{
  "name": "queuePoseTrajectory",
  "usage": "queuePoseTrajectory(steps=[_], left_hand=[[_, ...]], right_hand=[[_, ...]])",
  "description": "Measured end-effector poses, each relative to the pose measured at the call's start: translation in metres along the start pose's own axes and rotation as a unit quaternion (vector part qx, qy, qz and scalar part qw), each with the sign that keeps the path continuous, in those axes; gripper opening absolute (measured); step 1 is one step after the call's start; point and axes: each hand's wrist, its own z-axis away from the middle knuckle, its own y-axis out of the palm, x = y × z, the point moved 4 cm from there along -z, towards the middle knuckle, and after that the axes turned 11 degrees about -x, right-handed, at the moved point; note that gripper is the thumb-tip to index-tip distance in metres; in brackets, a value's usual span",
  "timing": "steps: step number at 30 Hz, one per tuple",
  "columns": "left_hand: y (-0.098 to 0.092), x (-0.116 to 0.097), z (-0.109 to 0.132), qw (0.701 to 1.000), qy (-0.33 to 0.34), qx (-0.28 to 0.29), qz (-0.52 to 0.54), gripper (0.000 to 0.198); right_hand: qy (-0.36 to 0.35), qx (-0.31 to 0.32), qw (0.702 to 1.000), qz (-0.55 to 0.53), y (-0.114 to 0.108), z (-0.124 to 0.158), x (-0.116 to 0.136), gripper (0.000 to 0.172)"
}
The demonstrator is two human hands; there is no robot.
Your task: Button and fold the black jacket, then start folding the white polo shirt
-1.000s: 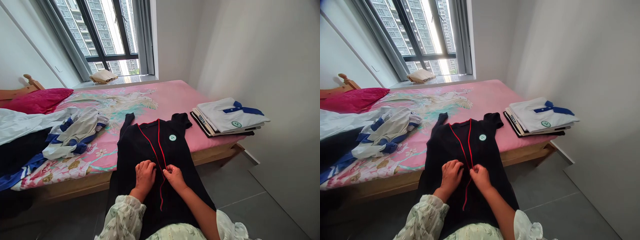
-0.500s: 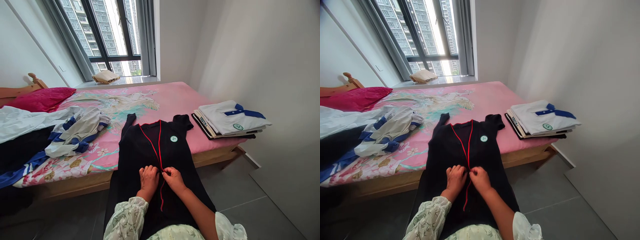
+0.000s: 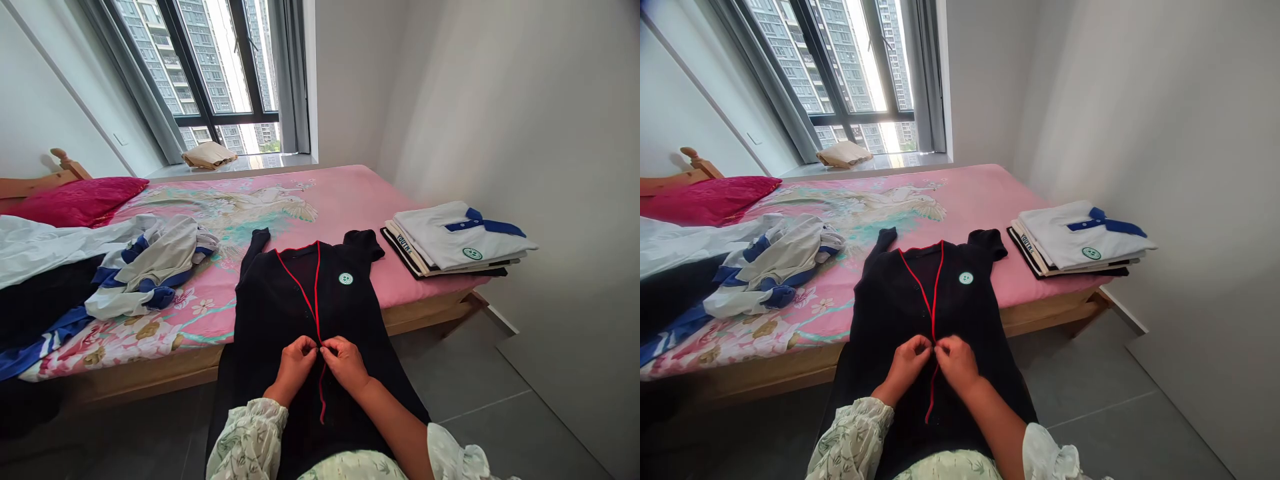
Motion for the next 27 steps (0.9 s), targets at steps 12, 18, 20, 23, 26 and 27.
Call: queuePoseTrajectory(steps=[12,18,20,23,26,27], left_hand=[[-0.002,-0.002,0.001,0.996,-0.033,0.012,0.077,0.013],[-0.002,0.009,0.002,0.99,-0.051,-0.013,0.127,0.016],[-0.002,0.015,0.004,0.987,-0.058,-0.02,0.151,0.017],[-0.003,0.021,0.007,0.981,-0.063,-0.031,0.182,0.019],[-0.005,0.022,0.009,0.977,-0.059,-0.037,0.202,0.019],[-0.006,0.021,0.009,0.977,-0.056,-0.037,0.204,0.019]], right_hand=[[0.052,0.015,0.998,-0.023,0.008,-0.01,-0.012,0.019],[0.08,-0.038,0.996,0.014,0.006,-0.011,-0.018,0.007],[0.064,-0.063,0.996,0.026,0.001,-0.01,-0.015,0.012],[-0.056,-0.091,0.993,0.057,-0.006,-0.004,0.0,0.032],[-0.137,-0.07,0.984,0.088,-0.005,0.001,0.013,0.035],[-0.131,-0.059,0.985,0.093,-0.004,0.002,0.014,0.032]])
